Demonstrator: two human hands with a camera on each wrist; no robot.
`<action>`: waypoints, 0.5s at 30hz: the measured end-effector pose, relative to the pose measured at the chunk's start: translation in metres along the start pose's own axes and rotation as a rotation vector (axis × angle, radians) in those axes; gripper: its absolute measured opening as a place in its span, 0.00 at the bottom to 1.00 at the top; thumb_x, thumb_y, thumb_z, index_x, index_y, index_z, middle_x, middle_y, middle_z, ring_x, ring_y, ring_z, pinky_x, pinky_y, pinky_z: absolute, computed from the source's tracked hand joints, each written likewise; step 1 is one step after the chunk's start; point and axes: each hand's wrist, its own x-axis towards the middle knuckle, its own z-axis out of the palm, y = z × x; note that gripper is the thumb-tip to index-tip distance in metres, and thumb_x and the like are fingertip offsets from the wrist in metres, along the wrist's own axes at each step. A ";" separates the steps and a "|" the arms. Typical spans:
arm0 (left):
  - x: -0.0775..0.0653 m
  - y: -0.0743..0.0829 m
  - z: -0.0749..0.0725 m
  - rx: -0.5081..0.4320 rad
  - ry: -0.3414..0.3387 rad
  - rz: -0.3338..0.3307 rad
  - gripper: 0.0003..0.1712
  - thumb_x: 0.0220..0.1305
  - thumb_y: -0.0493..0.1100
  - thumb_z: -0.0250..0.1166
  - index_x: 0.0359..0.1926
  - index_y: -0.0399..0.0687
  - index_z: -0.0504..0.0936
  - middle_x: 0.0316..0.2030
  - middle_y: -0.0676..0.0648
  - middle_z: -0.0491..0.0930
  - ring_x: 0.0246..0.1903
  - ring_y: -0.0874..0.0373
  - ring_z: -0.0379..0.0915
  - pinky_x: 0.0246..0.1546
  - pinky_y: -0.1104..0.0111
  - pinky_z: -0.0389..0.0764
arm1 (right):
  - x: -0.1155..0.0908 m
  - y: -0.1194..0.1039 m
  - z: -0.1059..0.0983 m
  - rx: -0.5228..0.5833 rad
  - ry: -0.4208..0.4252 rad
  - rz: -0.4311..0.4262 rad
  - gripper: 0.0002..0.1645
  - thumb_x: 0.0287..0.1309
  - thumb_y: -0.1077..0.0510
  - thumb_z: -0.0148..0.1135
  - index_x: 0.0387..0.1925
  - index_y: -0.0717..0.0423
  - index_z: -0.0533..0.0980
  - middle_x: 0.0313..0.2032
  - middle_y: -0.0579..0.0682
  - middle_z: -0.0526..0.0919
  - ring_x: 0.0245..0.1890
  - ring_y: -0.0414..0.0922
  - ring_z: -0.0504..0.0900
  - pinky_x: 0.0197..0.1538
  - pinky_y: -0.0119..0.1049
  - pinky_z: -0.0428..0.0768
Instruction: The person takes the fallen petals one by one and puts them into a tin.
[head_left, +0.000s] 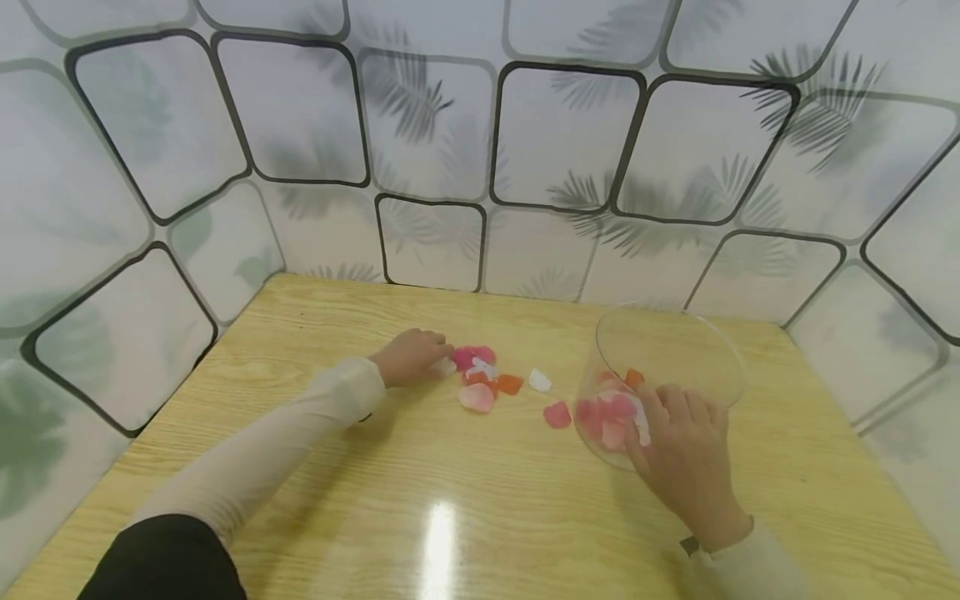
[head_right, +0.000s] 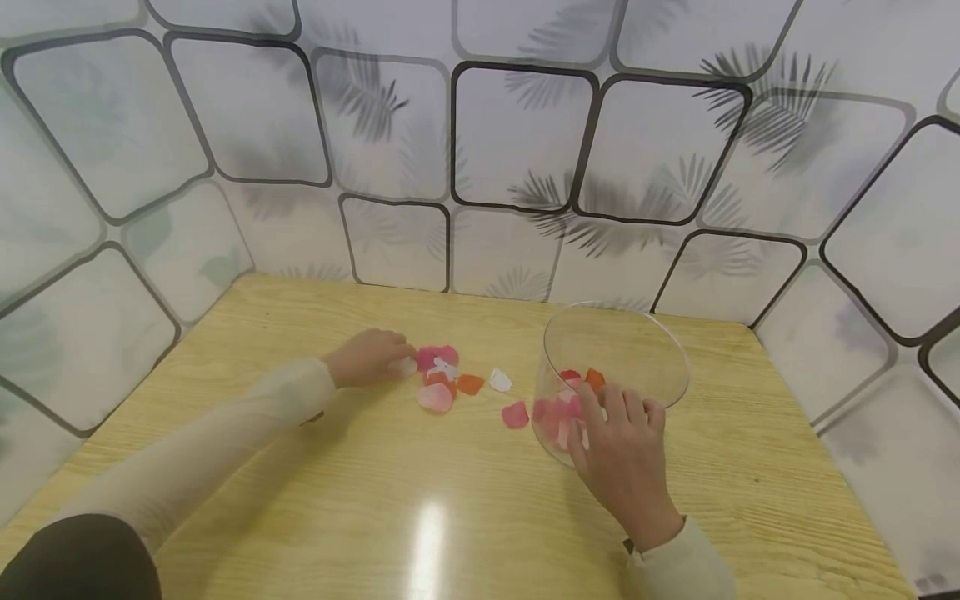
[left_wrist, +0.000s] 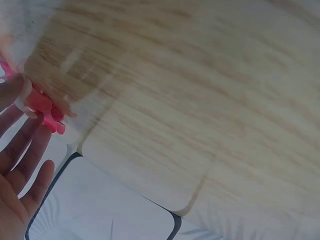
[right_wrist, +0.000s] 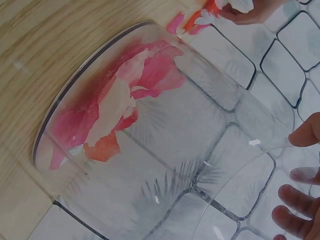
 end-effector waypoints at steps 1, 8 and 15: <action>0.000 0.000 0.000 0.002 0.006 0.004 0.17 0.62 0.46 0.62 0.51 0.47 0.78 0.45 0.44 0.80 0.44 0.49 0.77 0.49 0.57 0.76 | 0.000 0.000 0.000 0.002 -0.002 0.000 0.24 0.55 0.48 0.41 0.39 0.64 0.73 0.29 0.59 0.74 0.29 0.56 0.70 0.33 0.48 0.62; -0.002 0.000 0.001 -0.009 0.066 0.023 0.12 0.63 0.46 0.61 0.46 0.49 0.79 0.43 0.45 0.82 0.43 0.50 0.79 0.48 0.57 0.77 | 0.000 -0.001 -0.001 -0.006 -0.017 0.006 0.25 0.56 0.47 0.40 0.39 0.63 0.73 0.29 0.59 0.74 0.29 0.56 0.71 0.34 0.49 0.63; -0.007 -0.003 0.002 -0.030 0.139 0.027 0.08 0.61 0.44 0.63 0.40 0.50 0.81 0.37 0.49 0.83 0.37 0.53 0.79 0.43 0.60 0.78 | 0.001 -0.002 -0.001 0.002 0.013 0.002 0.25 0.57 0.47 0.40 0.38 0.63 0.73 0.29 0.59 0.74 0.29 0.57 0.71 0.33 0.49 0.63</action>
